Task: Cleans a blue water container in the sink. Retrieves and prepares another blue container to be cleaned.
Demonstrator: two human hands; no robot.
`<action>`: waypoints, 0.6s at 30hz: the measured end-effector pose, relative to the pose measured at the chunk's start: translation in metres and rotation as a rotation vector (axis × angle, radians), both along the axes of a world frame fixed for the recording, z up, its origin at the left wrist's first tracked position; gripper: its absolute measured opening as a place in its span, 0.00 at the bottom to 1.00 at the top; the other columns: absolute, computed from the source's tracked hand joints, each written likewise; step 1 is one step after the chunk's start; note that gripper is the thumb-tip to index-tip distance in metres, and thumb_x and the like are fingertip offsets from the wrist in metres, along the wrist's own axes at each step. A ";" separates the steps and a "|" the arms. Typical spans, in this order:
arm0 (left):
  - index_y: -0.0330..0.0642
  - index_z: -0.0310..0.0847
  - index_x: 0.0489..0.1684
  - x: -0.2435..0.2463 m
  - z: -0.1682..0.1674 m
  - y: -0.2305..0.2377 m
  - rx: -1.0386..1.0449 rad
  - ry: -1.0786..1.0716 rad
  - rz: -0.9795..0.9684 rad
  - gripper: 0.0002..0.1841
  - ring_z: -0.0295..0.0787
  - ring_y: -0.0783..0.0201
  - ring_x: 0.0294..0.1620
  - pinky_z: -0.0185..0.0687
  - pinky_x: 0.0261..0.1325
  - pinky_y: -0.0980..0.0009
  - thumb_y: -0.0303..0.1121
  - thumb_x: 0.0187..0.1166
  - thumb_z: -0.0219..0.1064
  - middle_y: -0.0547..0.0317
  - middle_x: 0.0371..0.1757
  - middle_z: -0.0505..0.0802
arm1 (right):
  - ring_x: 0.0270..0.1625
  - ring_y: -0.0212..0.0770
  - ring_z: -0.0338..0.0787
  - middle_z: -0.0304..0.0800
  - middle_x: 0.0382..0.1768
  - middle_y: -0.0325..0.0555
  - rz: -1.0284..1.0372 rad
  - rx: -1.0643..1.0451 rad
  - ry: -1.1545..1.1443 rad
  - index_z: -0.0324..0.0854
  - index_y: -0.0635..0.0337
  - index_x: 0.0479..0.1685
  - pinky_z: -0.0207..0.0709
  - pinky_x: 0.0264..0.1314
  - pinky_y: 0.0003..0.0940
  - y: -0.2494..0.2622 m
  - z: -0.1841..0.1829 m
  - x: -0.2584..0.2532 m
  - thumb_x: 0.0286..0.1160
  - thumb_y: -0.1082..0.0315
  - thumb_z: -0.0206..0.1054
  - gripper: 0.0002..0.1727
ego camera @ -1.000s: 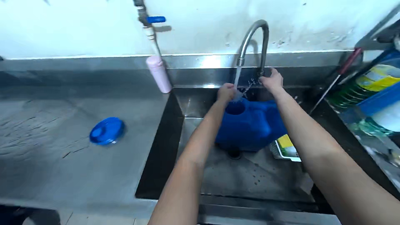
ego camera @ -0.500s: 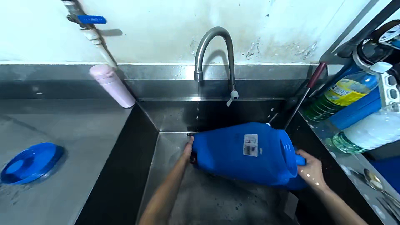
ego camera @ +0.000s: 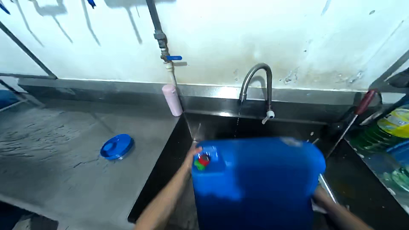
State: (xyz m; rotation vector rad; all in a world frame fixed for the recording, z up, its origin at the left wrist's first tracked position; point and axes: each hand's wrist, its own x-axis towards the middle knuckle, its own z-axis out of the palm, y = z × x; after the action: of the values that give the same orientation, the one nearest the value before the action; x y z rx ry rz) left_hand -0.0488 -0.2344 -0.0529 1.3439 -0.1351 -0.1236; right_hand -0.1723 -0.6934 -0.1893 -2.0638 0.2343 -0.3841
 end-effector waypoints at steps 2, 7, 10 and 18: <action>0.36 0.63 0.78 -0.001 0.061 0.023 0.056 -0.070 0.026 0.34 0.90 0.79 0.46 0.88 0.53 0.76 0.41 0.69 0.60 0.66 0.47 0.92 | 0.52 0.38 0.84 0.82 0.53 0.57 -0.058 0.122 0.347 0.70 0.77 0.68 0.81 0.56 0.36 0.019 0.091 0.016 0.82 0.76 0.59 0.19; 0.21 0.59 0.83 0.002 -0.007 0.039 0.118 -0.257 0.061 0.64 0.85 0.72 0.66 0.80 0.71 0.71 0.65 0.51 0.79 0.46 0.71 0.87 | 0.78 0.67 0.76 0.73 0.73 0.84 0.005 -0.111 0.600 0.66 0.91 0.72 0.64 0.84 0.49 0.091 0.103 -0.002 0.87 0.79 0.53 0.22; 0.23 0.62 0.81 -0.004 -0.016 0.039 0.114 -0.115 0.102 0.47 0.88 0.73 0.57 0.84 0.65 0.70 0.44 0.58 0.71 0.47 0.64 0.89 | 0.68 0.51 0.82 0.82 0.66 0.70 -0.069 0.057 0.487 0.71 0.82 0.71 0.73 0.75 0.43 0.076 0.056 0.006 0.88 0.76 0.53 0.19; 0.20 0.63 0.80 -0.006 -0.024 0.047 0.104 -0.254 0.105 0.60 0.88 0.75 0.61 0.83 0.67 0.72 0.61 0.51 0.79 0.49 0.65 0.90 | 0.83 0.62 0.72 0.71 0.78 0.79 0.062 -0.145 0.724 0.64 0.87 0.77 0.56 0.89 0.51 0.091 0.067 -0.001 0.89 0.77 0.52 0.23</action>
State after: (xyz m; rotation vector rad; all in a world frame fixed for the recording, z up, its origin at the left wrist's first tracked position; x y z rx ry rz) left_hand -0.0546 -0.1873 -0.0774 1.4646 -0.2742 0.1314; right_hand -0.1729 -0.6023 -0.1222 -2.2753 0.5832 0.4135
